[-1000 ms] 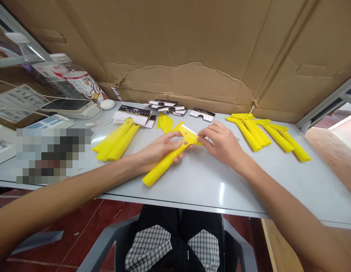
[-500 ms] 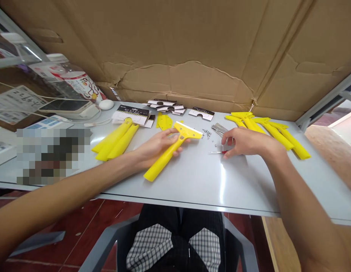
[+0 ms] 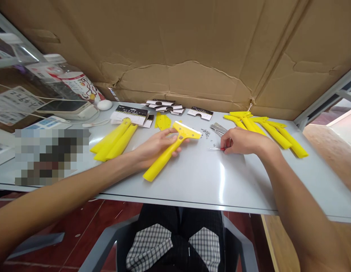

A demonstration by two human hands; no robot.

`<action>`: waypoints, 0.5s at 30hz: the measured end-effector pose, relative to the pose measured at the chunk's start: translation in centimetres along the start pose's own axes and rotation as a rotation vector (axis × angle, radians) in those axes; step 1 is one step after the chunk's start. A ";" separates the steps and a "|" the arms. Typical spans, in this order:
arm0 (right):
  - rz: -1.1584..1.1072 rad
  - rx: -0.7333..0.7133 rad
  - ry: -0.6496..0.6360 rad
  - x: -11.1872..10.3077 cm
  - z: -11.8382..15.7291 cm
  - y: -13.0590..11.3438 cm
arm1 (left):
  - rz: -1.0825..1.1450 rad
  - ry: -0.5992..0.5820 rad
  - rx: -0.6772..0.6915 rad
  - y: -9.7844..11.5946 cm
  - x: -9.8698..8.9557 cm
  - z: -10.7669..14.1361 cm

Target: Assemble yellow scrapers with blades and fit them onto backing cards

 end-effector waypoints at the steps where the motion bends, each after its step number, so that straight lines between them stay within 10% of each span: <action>1: 0.002 0.016 -0.006 0.0 0.0 0.0 | -0.003 0.002 0.000 0.0 0.0 0.0; 15: 0.010 -0.044 0.213 -1.3 0.2 -2.6 | -0.038 -0.012 0.027 -0.1 0.4 0.3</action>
Point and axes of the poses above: each hand's wrist, its own z-axis away from the middle knuckle, its own x-axis out of the palm, y = z × x, the point moved 4 cm from there along -z, towards the middle knuckle, and after that the axes turned 1 degree about x, right-handed, at the moved point
